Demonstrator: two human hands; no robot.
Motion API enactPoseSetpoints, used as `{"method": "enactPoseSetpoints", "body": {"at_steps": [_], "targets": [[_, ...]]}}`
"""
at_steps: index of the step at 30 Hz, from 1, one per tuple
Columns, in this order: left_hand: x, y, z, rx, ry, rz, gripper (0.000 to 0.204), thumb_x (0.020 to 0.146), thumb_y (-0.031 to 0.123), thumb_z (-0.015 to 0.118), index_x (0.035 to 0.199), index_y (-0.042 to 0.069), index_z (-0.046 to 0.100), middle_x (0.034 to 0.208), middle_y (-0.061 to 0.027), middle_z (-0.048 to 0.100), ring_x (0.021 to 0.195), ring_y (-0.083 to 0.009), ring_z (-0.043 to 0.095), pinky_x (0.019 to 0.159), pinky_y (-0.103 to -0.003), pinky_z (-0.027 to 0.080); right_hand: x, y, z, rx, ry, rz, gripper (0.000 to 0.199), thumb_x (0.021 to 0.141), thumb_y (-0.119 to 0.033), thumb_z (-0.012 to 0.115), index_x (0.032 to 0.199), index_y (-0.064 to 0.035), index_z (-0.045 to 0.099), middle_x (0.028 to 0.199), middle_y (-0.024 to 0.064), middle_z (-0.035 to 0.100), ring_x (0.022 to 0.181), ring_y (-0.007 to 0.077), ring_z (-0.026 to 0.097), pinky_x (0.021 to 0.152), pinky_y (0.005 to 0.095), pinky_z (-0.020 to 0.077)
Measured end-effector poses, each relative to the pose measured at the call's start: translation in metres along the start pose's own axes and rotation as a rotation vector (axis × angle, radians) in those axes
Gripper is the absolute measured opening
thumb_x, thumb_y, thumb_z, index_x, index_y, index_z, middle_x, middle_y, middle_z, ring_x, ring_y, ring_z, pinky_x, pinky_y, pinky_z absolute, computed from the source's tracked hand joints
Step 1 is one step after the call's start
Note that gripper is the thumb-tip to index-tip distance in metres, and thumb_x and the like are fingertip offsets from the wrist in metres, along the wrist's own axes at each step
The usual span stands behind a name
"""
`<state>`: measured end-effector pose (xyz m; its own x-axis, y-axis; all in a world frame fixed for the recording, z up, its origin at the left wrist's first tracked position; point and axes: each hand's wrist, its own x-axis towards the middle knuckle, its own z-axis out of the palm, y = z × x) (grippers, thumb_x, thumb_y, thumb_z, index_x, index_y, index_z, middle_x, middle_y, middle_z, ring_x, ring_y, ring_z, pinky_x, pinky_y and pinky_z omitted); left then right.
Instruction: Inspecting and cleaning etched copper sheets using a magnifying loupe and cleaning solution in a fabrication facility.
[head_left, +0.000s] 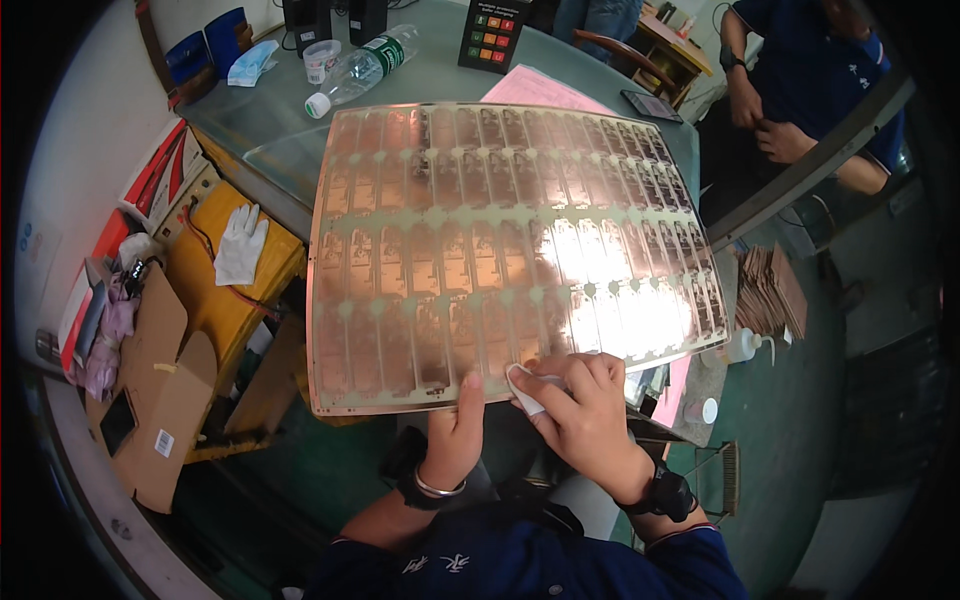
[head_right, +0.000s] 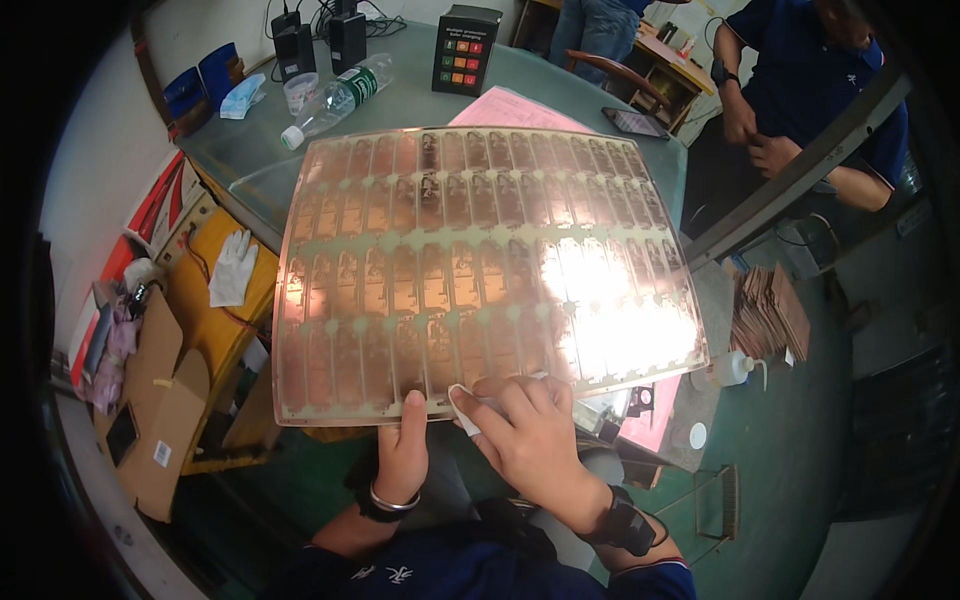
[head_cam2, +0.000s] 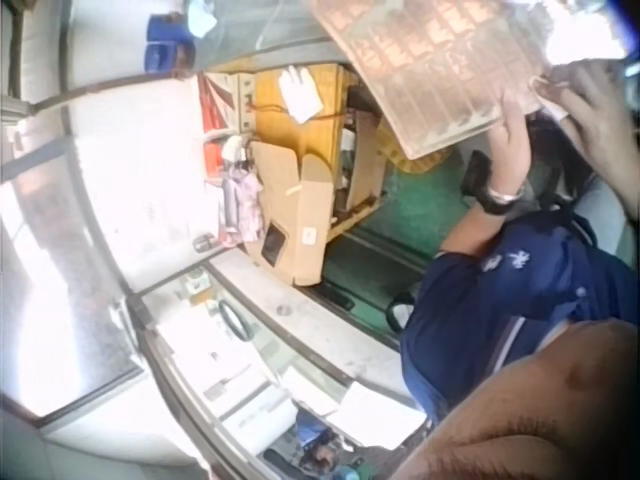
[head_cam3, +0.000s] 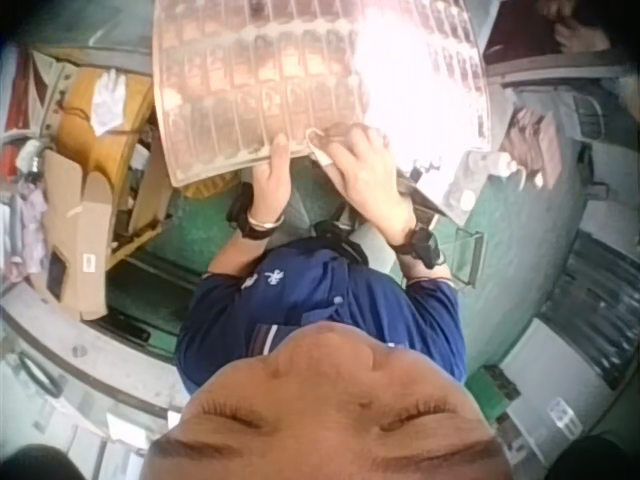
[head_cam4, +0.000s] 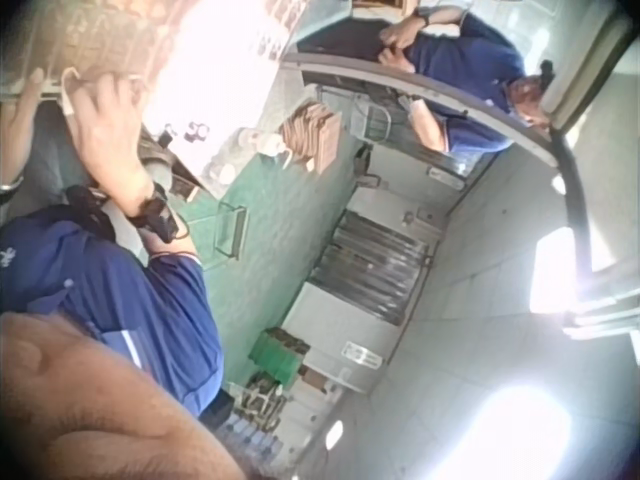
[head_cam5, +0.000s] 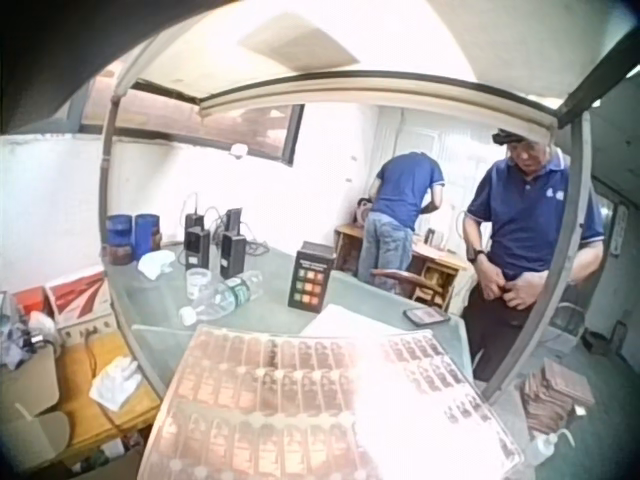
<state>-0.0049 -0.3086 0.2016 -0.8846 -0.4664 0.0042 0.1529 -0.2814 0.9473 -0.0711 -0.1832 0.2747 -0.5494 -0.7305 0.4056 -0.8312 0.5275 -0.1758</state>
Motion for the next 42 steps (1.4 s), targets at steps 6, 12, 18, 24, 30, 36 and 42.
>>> {"method": "enactPoseSetpoints", "body": {"at_steps": [6,12,18,24,30,36,42], "targets": [[0.008,0.001,0.005,-0.012,0.113,0.058,0.023,0.095,0.013,0.042,0.1,-0.005,0.056,0.092,-0.0039,0.057,0.084,-0.0097,0.051,0.074,-0.025,0.042,0.007,0.007,0.0,0.105,-0.058,0.065,0.034,0.068,-0.014,0.07,0.102,-0.0163,0.065,0.095,-0.0004,0.056,0.083,0.0177,0.05,0.074,0.0325,0.0323],[0.006,-0.007,-0.003,-0.035,0.067,-0.051,0.023,0.095,0.013,0.042,0.099,-0.005,0.057,0.092,-0.0037,0.058,0.083,-0.0087,0.05,0.074,-0.024,0.041,0.02,0.012,0.005,-0.001,0.014,0.074,0.034,0.068,-0.012,0.069,0.101,-0.0152,0.065,0.091,-0.002,0.055,0.08,0.0158,0.05,0.07,0.0322,0.0326],[0.004,-0.005,-0.004,0.006,0.07,-0.054,0.023,0.095,0.013,0.042,0.096,-0.005,0.056,0.087,-0.0015,0.055,0.078,-0.0074,0.047,0.07,-0.023,0.04,0.008,0.007,-0.002,0.051,-0.027,0.069,0.034,0.068,-0.011,0.069,0.102,-0.0145,0.064,0.089,-0.0023,0.054,0.078,0.0158,0.05,0.069,0.0321,0.032],[0.003,-0.01,-0.003,0.018,0.124,-0.037,0.023,0.096,0.015,0.042,0.097,-0.005,0.055,0.085,-0.0006,0.055,0.078,-0.0071,0.047,0.07,-0.023,0.041,0.009,0.005,0.002,0.037,0.054,0.095,0.031,0.068,-0.012,0.069,0.099,-0.0144,0.065,0.088,-0.0025,0.054,0.077,0.016,0.049,0.067,0.0325,0.0318],[0.008,-0.018,-0.004,-0.111,0.155,-0.064,0.016,0.095,0.019,0.047,0.098,0.006,0.054,0.083,0.0001,0.054,0.074,-0.0059,0.052,0.065,-0.024,0.045,-0.047,0.008,-0.029,0.571,-0.085,-0.085,0.017,0.077,-0.016,0.065,0.093,-0.0097,0.064,0.085,0.001,0.054,0.077,0.0166,0.054,0.069,0.0308,0.0367],[0.017,-0.011,-0.002,-0.261,0.147,-0.025,0.034,0.095,0.023,0.046,0.12,0.001,0.045,0.11,-0.0095,0.054,0.098,-0.017,0.055,0.083,-0.032,0.046,-0.154,0.06,-0.023,1.419,-0.073,0.492,0.02,0.095,-0.015,0.043,0.104,-0.0017,0.056,0.102,0.0118,0.062,0.092,0.0168,0.058,0.077,0.0304,0.048],[0.012,-0.019,-0.008,-0.267,0.073,-0.024,0.036,0.095,0.02,0.044,0.126,0.001,0.042,0.119,-0.0106,0.051,0.107,-0.0182,0.053,0.089,-0.034,0.045,-0.242,0.153,0.028,0.631,0.415,1.203,0.04,0.086,0.007,0.035,0.122,-0.0037,0.048,0.087,0.0068,0.061,0.065,0.0082,0.053,0.051,0.019,0.0443]]}}
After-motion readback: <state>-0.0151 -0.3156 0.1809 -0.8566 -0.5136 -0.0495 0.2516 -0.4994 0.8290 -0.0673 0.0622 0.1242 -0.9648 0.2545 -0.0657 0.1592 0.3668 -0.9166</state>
